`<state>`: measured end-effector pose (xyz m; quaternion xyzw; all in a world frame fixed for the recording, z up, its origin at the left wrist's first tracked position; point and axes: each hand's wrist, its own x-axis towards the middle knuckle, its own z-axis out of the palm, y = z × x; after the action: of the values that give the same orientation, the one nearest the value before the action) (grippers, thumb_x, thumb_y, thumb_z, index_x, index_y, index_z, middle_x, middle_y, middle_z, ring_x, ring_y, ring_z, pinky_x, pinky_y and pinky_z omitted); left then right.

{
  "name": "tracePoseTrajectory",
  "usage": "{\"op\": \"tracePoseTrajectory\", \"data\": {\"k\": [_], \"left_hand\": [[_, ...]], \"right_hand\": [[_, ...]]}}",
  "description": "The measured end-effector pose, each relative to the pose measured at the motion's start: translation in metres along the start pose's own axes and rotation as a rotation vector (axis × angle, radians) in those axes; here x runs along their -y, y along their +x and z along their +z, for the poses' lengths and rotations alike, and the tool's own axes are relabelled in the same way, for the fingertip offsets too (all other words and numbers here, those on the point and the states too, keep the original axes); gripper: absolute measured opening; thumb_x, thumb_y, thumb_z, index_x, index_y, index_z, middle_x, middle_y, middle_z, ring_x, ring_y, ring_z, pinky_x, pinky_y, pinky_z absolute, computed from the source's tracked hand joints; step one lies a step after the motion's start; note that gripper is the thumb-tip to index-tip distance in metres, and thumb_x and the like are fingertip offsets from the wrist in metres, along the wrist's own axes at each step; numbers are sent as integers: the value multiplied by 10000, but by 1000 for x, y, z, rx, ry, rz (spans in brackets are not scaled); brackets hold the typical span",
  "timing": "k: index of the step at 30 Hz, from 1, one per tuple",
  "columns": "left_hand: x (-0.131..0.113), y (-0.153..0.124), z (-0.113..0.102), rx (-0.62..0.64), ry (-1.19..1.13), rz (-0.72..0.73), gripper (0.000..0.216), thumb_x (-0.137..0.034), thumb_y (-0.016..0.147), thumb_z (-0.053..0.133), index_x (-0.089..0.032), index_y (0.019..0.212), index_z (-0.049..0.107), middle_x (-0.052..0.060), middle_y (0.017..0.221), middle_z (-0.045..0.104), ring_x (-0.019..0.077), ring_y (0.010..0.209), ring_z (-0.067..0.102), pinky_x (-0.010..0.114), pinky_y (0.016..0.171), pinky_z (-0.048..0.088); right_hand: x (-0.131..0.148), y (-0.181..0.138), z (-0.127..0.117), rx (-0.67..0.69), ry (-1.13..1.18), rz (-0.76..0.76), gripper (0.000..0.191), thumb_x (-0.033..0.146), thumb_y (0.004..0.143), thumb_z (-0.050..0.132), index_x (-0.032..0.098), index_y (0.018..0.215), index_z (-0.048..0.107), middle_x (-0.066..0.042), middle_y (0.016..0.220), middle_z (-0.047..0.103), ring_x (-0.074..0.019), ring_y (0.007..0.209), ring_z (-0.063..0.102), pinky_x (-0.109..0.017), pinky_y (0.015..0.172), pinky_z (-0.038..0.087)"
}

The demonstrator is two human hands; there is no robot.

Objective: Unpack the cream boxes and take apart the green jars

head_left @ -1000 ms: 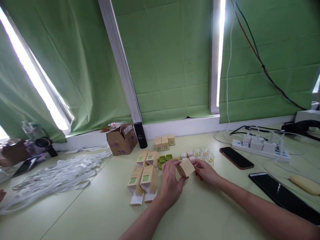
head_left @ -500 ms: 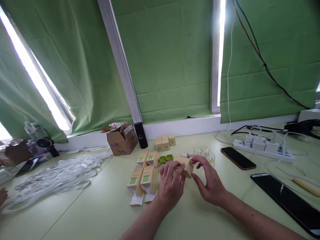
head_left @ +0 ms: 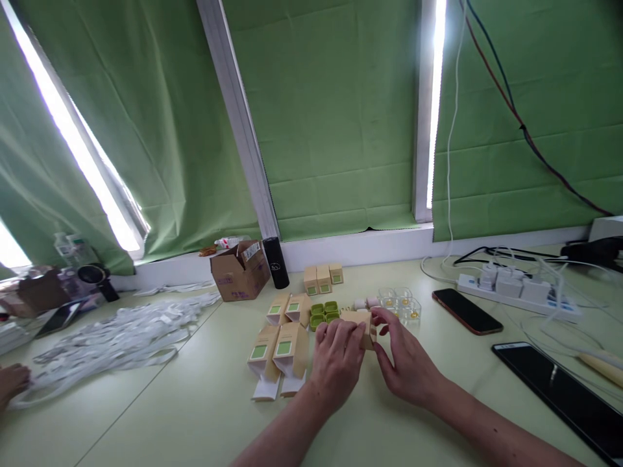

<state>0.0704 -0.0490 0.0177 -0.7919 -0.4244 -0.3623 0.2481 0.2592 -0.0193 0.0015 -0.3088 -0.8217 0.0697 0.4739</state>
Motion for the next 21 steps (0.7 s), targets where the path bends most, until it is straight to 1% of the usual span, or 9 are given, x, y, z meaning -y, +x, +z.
{"op": "tracePoseTrajectory", "data": {"k": [2,7,11,14,17,21], "left_hand": [[-1,1,0,33,-6,-4,462,-105,939,608,-228,1379,544,84,1112,687,264,1020,641,437,969,416],[-2,3,0,63,-42,-32,482,-113,905,621,-211,1367,527,92,1094,660,280,1018,624,469,979,449],[-3,5,1,102,-81,-66,497,-100,875,617,-218,1348,520,92,1090,636,289,1020,611,489,968,489],[-1,4,3,123,-119,-79,526,-77,857,609,-216,1353,504,95,1104,621,289,1022,606,470,939,526],[1,1,6,143,-160,-115,536,-75,849,608,-227,1350,496,95,1132,613,289,1044,610,453,916,554],[4,0,9,153,-221,-167,540,-90,836,646,-228,1335,492,102,1196,613,294,1114,607,467,955,557]], "right_hand": [[0,0,0,2,-2,20,607,156,962,486,219,1522,261,-184,1380,545,-294,1121,635,-498,943,599],[-2,1,2,-10,-9,58,612,128,902,526,220,1466,307,-159,1306,582,-278,1043,662,-489,909,609],[-3,1,5,-14,-1,87,593,125,895,522,221,1442,312,-165,1320,584,-268,1015,680,-479,882,618],[-4,2,7,-14,5,95,603,122,888,522,218,1444,311,-173,1326,591,-270,1018,690,-481,878,622],[-7,2,5,-35,16,96,576,106,882,494,224,1423,336,-166,1329,606,-280,1093,692,-480,926,613],[-13,4,0,-55,39,131,471,112,918,445,237,1368,385,-154,1361,599,-276,1220,669,-467,1013,583]]}}
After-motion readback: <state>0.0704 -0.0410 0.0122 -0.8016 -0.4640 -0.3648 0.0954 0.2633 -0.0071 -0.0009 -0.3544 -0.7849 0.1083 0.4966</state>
